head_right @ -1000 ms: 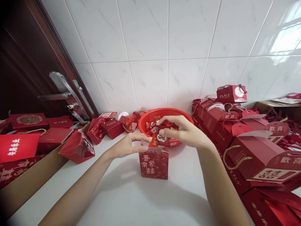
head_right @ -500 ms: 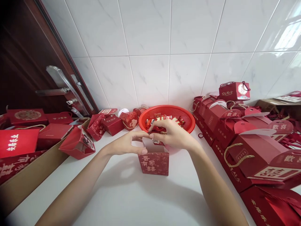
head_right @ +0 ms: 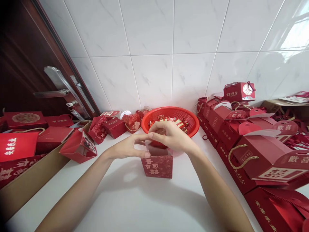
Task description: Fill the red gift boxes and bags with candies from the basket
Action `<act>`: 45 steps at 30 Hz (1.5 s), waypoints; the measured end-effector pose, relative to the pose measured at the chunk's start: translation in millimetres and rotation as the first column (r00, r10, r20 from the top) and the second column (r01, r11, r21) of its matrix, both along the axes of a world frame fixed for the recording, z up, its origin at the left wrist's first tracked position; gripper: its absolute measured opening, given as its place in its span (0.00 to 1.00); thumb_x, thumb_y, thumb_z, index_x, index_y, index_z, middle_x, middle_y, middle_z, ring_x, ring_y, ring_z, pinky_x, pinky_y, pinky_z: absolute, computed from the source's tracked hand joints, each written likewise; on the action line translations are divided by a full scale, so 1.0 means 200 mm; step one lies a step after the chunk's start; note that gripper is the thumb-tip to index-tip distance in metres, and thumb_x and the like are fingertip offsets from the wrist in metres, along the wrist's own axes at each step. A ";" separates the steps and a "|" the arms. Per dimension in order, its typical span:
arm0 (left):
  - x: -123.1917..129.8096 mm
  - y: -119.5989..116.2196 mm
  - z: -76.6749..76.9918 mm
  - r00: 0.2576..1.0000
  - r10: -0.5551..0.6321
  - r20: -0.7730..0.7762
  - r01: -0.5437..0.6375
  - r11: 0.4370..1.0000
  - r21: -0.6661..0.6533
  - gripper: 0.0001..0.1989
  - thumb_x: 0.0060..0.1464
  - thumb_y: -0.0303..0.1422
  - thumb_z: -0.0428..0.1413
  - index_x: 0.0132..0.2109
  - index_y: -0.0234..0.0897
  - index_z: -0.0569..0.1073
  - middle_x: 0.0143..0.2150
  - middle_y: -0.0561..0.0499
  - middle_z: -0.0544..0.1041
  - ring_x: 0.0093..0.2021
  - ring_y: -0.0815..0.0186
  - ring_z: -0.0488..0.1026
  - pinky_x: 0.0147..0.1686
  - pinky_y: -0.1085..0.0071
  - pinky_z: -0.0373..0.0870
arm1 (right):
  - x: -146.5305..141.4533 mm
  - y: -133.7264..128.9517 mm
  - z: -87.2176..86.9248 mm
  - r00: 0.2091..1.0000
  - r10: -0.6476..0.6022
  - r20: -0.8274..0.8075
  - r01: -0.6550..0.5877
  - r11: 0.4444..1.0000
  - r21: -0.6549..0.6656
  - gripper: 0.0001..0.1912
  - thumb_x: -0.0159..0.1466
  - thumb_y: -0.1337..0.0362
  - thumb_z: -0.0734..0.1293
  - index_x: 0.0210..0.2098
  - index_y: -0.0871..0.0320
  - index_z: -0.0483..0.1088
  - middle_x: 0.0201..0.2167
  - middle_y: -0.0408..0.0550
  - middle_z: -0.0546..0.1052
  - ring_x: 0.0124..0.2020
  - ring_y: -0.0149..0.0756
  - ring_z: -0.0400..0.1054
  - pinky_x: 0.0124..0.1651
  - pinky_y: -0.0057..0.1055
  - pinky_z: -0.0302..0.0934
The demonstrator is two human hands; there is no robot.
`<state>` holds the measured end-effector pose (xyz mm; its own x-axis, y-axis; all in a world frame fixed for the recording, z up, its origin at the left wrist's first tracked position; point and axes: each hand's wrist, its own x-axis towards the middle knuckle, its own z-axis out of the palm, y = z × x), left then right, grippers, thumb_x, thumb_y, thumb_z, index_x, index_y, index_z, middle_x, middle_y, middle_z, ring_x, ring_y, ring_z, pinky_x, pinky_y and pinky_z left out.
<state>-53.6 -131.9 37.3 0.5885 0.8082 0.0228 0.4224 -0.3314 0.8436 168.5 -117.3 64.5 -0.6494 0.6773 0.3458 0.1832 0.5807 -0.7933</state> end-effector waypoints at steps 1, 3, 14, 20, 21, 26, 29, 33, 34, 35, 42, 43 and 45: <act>0.00 0.00 0.00 1.000 0.002 -0.009 -0.002 1.000 0.004 0.27 0.49 0.38 0.66 0.57 0.44 0.75 0.58 0.48 0.76 0.58 0.54 0.72 0.55 0.60 0.70 | 0.01 0.00 0.00 1.000 -0.012 -0.020 0.012 1.000 0.015 0.12 0.65 0.55 0.66 0.36 0.58 0.75 0.35 0.47 0.78 0.36 0.35 0.71 0.38 0.29 0.65; 0.00 0.00 0.00 1.000 0.003 -0.025 -0.003 1.000 0.009 0.27 0.48 0.38 0.67 0.56 0.45 0.76 0.60 0.48 0.75 0.60 0.54 0.70 0.58 0.60 0.68 | 0.03 0.01 0.02 0.995 -0.077 -0.059 0.080 0.996 0.037 0.12 0.64 0.55 0.67 0.37 0.58 0.76 0.39 0.49 0.79 0.39 0.36 0.73 0.42 0.31 0.66; 0.04 -0.12 0.05 0.941 -0.331 -0.073 0.337 0.937 0.095 0.25 0.53 0.38 0.65 0.58 0.49 0.75 0.58 0.48 0.77 0.58 0.55 0.73 0.59 0.58 0.67 | 0.19 0.22 -0.03 0.901 -0.432 -0.039 0.433 0.897 0.090 0.10 0.58 0.58 0.69 0.32 0.58 0.76 0.31 0.47 0.80 0.32 0.36 0.72 0.38 0.31 0.65; 0.07 -0.15 0.05 0.933 -0.342 -0.117 0.355 0.926 0.130 0.25 0.55 0.37 0.64 0.60 0.52 0.74 0.57 0.51 0.77 0.56 0.57 0.73 0.58 0.63 0.67 | 0.18 0.31 -0.11 0.916 -0.400 0.026 0.396 0.913 0.099 0.08 0.58 0.60 0.69 0.32 0.58 0.76 0.31 0.47 0.80 0.32 0.36 0.72 0.37 0.30 0.64; 0.07 -0.16 0.06 0.934 -0.336 -0.121 0.350 0.927 0.134 0.25 0.55 0.38 0.64 0.60 0.52 0.73 0.57 0.52 0.77 0.56 0.57 0.73 0.58 0.63 0.67 | 0.18 0.34 -0.13 0.905 -0.422 0.048 0.416 0.904 0.098 0.08 0.59 0.60 0.69 0.33 0.58 0.76 0.30 0.47 0.80 0.32 0.36 0.72 0.37 0.30 0.63; 0.08 -0.16 0.06 0.942 -0.314 -0.118 0.330 0.931 0.157 0.24 0.55 0.37 0.64 0.59 0.51 0.74 0.55 0.51 0.78 0.54 0.59 0.74 0.56 0.66 0.67 | 0.22 0.46 -0.25 0.755 -0.618 0.220 0.597 0.786 0.158 0.12 0.60 0.70 0.64 0.43 0.59 0.74 0.34 0.50 0.80 0.34 0.38 0.73 0.37 0.30 0.62; 0.08 -0.15 0.05 0.950 -0.290 -0.115 0.306 0.937 0.167 0.23 0.55 0.37 0.64 0.58 0.49 0.74 0.54 0.51 0.78 0.53 0.59 0.74 0.55 0.66 0.67 | 0.23 0.50 -0.29 0.649 -0.640 0.412 0.602 0.763 0.236 0.17 0.60 0.76 0.60 0.44 0.60 0.74 0.40 0.54 0.80 0.39 0.40 0.74 0.39 0.30 0.61; 0.07 -0.13 0.03 0.964 -0.238 -0.120 0.255 0.955 0.151 0.24 0.56 0.39 0.63 0.59 0.48 0.73 0.55 0.50 0.77 0.54 0.60 0.73 0.56 0.65 0.66 | 0.21 0.52 -0.32 0.499 -0.591 0.634 0.560 0.778 0.285 0.16 0.58 0.77 0.60 0.41 0.60 0.75 0.43 0.58 0.80 0.44 0.45 0.74 0.37 0.30 0.58; 0.07 -0.13 0.02 0.967 -0.225 -0.119 0.241 0.959 0.148 0.24 0.56 0.39 0.63 0.59 0.49 0.72 0.56 0.50 0.76 0.54 0.60 0.73 0.57 0.66 0.66 | 0.21 0.52 -0.32 0.482 -0.579 0.657 0.554 0.783 0.283 0.15 0.58 0.77 0.62 0.39 0.60 0.75 0.42 0.58 0.80 0.44 0.46 0.74 0.36 0.30 0.57; 0.07 -0.13 0.02 0.970 -0.215 -0.116 0.230 0.962 0.145 0.24 0.56 0.39 0.63 0.60 0.49 0.72 0.57 0.50 0.76 0.54 0.60 0.73 0.57 0.66 0.66 | 0.20 0.52 -0.32 0.477 -0.567 0.671 0.547 0.790 0.278 0.13 0.57 0.76 0.63 0.38 0.61 0.75 0.41 0.58 0.80 0.43 0.47 0.74 0.34 0.30 0.57; 0.08 -0.13 0.03 0.966 -0.233 -0.114 0.248 0.957 0.148 0.22 0.57 0.38 0.62 0.58 0.47 0.74 0.54 0.49 0.77 0.51 0.60 0.74 0.55 0.65 0.67 | 0.10 0.50 -0.30 0.668 -0.478 0.570 0.348 0.878 0.329 0.14 0.60 0.75 0.64 0.42 0.59 0.77 0.42 0.52 0.81 0.44 0.40 0.73 0.42 0.27 0.59; 0.08 -0.13 0.03 0.967 -0.230 -0.112 0.245 0.958 0.148 0.21 0.57 0.38 0.62 0.58 0.47 0.74 0.54 0.49 0.77 0.51 0.60 0.74 0.55 0.65 0.67 | 0.07 0.50 -0.29 0.704 -0.411 0.579 0.274 0.909 0.313 0.15 0.60 0.75 0.64 0.43 0.59 0.77 0.43 0.52 0.81 0.45 0.40 0.73 0.44 0.26 0.60; 0.08 -0.13 0.03 0.969 -0.223 -0.109 0.238 0.960 0.147 0.21 0.57 0.39 0.62 0.58 0.48 0.74 0.54 0.49 0.77 0.52 0.60 0.74 0.55 0.65 0.67 | 0.00 0.49 -0.29 0.713 -0.243 0.657 0.124 0.967 0.223 0.19 0.59 0.76 0.63 0.46 0.58 0.78 0.45 0.50 0.81 0.46 0.40 0.74 0.45 0.26 0.61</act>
